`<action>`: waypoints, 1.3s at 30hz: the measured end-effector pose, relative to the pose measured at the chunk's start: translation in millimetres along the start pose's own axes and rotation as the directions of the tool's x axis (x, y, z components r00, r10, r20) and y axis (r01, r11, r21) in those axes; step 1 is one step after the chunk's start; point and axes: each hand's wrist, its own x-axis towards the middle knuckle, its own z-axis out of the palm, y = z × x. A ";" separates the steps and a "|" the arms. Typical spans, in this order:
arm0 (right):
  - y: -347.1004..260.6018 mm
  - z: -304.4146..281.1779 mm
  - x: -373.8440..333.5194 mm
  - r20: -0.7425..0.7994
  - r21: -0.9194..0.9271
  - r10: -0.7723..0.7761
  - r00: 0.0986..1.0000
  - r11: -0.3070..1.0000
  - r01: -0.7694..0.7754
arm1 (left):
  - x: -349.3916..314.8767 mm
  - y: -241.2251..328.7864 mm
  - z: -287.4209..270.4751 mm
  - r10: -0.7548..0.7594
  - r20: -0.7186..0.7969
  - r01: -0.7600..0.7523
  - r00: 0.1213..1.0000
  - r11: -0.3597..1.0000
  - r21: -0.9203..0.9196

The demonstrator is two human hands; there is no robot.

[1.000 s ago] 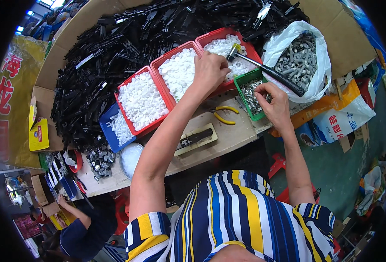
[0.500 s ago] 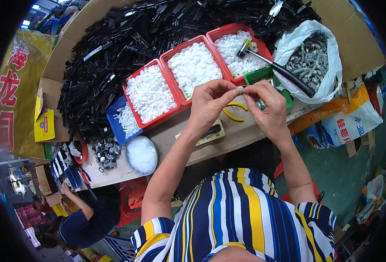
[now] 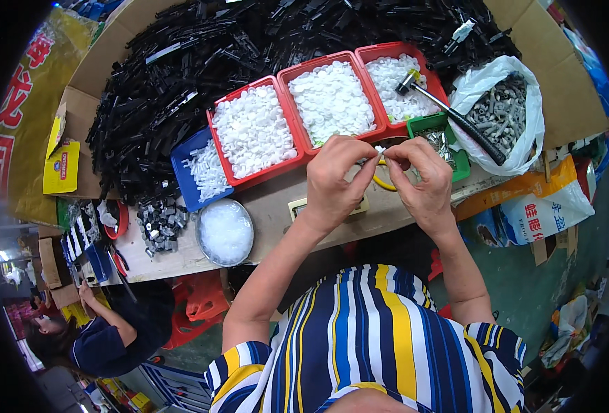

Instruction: The person assembles small lock mechanisms at a workbench. They pick up a black lock body, insert a white plastic component and a metal pin, and use a hammer to secure the parts. The person then uses pliers to adjust the assembly and places the finished unit into a metal bowl. This process is repeated with multiple lock units.

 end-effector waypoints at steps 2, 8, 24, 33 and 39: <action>-2.4 3.9 -1.4 0.011 0.041 0.054 0.998 0.998 -0.055 | -1.4 3.0 -1.2 0.116 -0.024 -0.112 0.993 0.987 0.113; 17.1 12.5 -6.5 0.195 0.695 0.343 0.919 0.613 -0.376 | -5.5 5.7 -3.0 0.099 -0.061 -0.095 0.993 0.994 0.059; 18.8 7.9 2.3 0.198 0.396 0.078 0.977 0.905 -0.152 | -33.8 5.9 -9.4 -0.311 -0.077 0.287 0.947 0.929 -0.234; 8.9 29.7 13.2 0.662 -0.053 -0.296 0.689 0.898 0.437 | -83.1 0.1 -54.3 -0.122 -0.112 0.150 0.986 0.943 0.296; 5.4 57.2 13.5 0.782 -0.028 -0.256 0.569 0.896 0.442 | -115.2 -3.7 -54.9 -0.013 -0.022 0.022 1.000 0.890 0.456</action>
